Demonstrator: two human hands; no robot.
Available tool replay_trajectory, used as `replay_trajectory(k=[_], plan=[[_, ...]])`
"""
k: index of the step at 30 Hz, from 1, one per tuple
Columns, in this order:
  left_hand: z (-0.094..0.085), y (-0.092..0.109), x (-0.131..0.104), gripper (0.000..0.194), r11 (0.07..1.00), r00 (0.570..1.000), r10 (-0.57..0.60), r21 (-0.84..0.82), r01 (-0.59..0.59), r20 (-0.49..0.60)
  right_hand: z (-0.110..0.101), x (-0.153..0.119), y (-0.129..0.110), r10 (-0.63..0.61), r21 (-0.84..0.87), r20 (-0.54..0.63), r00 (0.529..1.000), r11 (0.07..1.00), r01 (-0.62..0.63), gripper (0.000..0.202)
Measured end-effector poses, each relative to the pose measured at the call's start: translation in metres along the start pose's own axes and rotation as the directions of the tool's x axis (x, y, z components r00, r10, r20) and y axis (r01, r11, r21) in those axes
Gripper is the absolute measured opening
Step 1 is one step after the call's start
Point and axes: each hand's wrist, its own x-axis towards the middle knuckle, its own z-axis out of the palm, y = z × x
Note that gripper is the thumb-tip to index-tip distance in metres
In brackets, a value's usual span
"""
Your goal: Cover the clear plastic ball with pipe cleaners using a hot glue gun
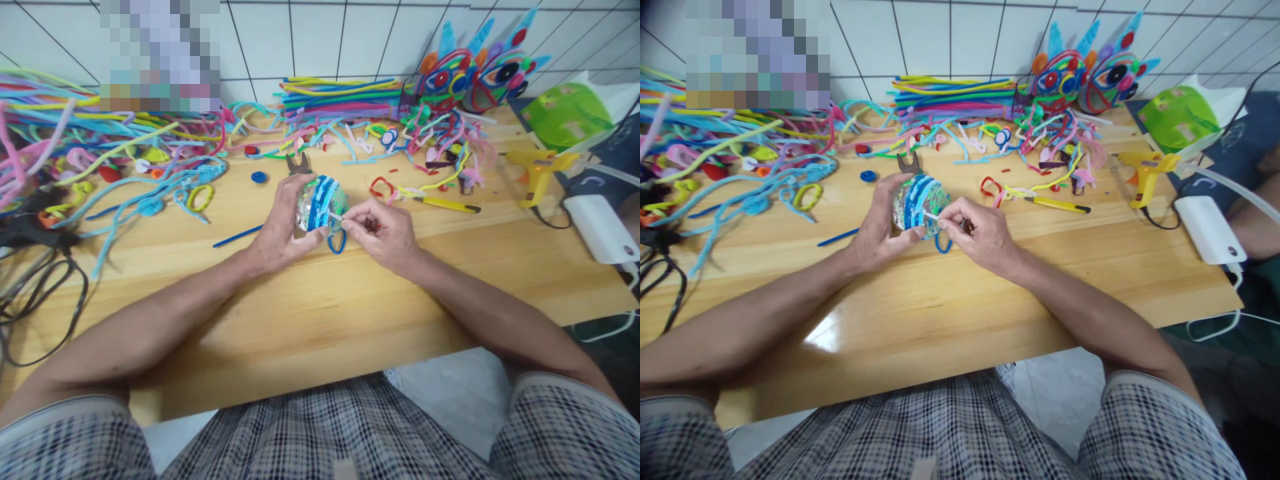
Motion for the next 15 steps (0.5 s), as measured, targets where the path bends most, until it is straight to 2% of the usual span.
replay_trajectory(k=[10,15], plan=[[-0.0046,-0.0024,0.0010,0.095,0.999,0.999,-0.037,0.001,0.037,0.030,0.0011,0.0012,0.0001,0.005,-0.005,0.017,1.000,1.000,-0.005,0.018],[-0.0054,0.0016,0.0031,0.106,0.999,0.998,-0.048,0.005,0.048,0.037,0.0017,0.0002,0.0002,0.025,0.035,0.028,0.999,0.999,-0.026,0.020]])
